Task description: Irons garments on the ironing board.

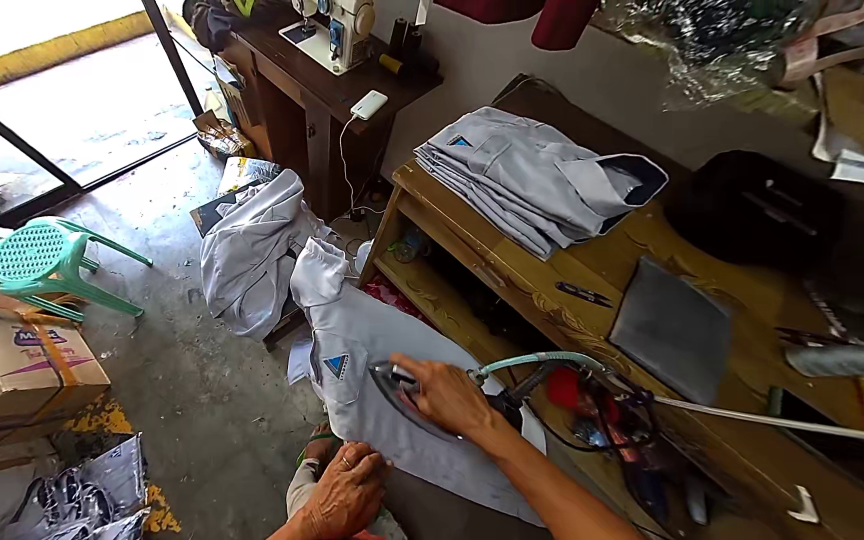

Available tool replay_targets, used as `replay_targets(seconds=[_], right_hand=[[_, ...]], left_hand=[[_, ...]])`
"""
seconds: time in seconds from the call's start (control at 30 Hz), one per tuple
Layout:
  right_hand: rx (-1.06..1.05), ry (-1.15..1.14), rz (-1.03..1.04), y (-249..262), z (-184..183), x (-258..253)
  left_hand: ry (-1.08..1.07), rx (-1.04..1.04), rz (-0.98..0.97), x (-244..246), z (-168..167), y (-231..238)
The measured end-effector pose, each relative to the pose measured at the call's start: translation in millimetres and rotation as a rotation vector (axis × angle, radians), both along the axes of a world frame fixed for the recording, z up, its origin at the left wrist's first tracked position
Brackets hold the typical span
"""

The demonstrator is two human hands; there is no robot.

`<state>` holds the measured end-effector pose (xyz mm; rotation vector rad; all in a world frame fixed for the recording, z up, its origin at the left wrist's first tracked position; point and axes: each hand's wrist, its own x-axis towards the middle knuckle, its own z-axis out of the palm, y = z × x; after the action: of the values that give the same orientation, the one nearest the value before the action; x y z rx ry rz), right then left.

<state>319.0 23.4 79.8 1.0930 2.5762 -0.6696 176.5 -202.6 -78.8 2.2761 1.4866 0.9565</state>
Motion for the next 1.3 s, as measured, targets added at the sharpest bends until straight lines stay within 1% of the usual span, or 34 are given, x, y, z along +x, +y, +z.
replay_targets(seconds=[0.07, 0.13, 0.2, 0.27, 0.33, 0.43, 0.5, 0.57, 0.6, 0.67, 0.77, 0.87, 0.97, 1.07, 1.17, 1.23, 1.3], right_hand=[[0.007, 0.013, -0.140, 31.2, 4.0, -14.4], [0.027, 0.046, -0.232, 60.9, 3.8, -25.6], [0.029, 0.060, -0.258, 78.5, -1.1, -30.2], [0.022, 0.071, -0.242, 75.9, -7.6, -27.7], [-0.010, 0.057, -0.211, 53.8, -8.4, -18.5], [-0.114, -0.035, -0.161, -0.9, 7.0, 6.7], [-0.170, -0.046, -0.158, -35.1, 15.7, 32.8], [-0.221, -0.051, -0.220, -66.3, 22.4, 64.8], [-0.236, -0.044, -0.279, -81.5, 24.5, 83.6], [-0.203, 0.019, -0.431, -112.2, 23.0, 124.9], [-0.091, 0.119, -0.704, -152.9, 15.8, 182.8], [0.002, 0.127, -0.966, -181.7, 4.4, 235.0], [0.072, 0.085, -1.144, -200.8, -5.7, 275.6], [0.105, 0.054, -1.233, -213.8, -10.8, 303.3], [0.095, 0.039, -1.271, -217.3, -6.8, 319.5], [0.204, -0.006, -1.185, -213.8, 4.4, 317.1], [0.355, 0.051, -1.031, -201.2, 15.4, 294.2]], left_hand=[[0.004, 0.002, 0.006, 0.9, 0.3, 1.1], [0.009, -0.003, 0.008, 0.7, -0.3, 1.0], [0.023, -0.014, 0.000, 0.0, 0.0, 0.8], [0.020, -0.025, -0.013, -1.2, 0.7, 2.3], [-0.024, -0.028, -0.038, -4.8, 2.8, 5.2], [-0.086, -0.030, -0.016, -13.6, 15.1, 6.2], [-0.114, -0.084, 0.100, -25.5, 24.1, 7.8], [-0.203, -0.198, 0.298, -43.9, 28.2, 14.0], [-0.232, -0.271, 0.409, -54.7, 27.5, 19.6], [-0.199, -0.420, 0.577, -76.2, 14.8, 32.7], [-0.076, -0.697, 0.687, -92.8, -17.7, 49.1], [0.017, -0.874, 0.743, -77.8, -37.1, 66.7], [-0.004, -0.958, 0.825, -63.4, -49.9, 79.5], [0.008, -0.935, 0.884, -55.9, -52.6, 88.8], [-0.003, -0.851, 0.863, -52.6, -52.9, 88.5], [-0.106, -0.693, 0.854, -52.1, -55.6, 88.0], [-0.197, -0.531, 0.835, -54.6, -55.2, 87.9]])
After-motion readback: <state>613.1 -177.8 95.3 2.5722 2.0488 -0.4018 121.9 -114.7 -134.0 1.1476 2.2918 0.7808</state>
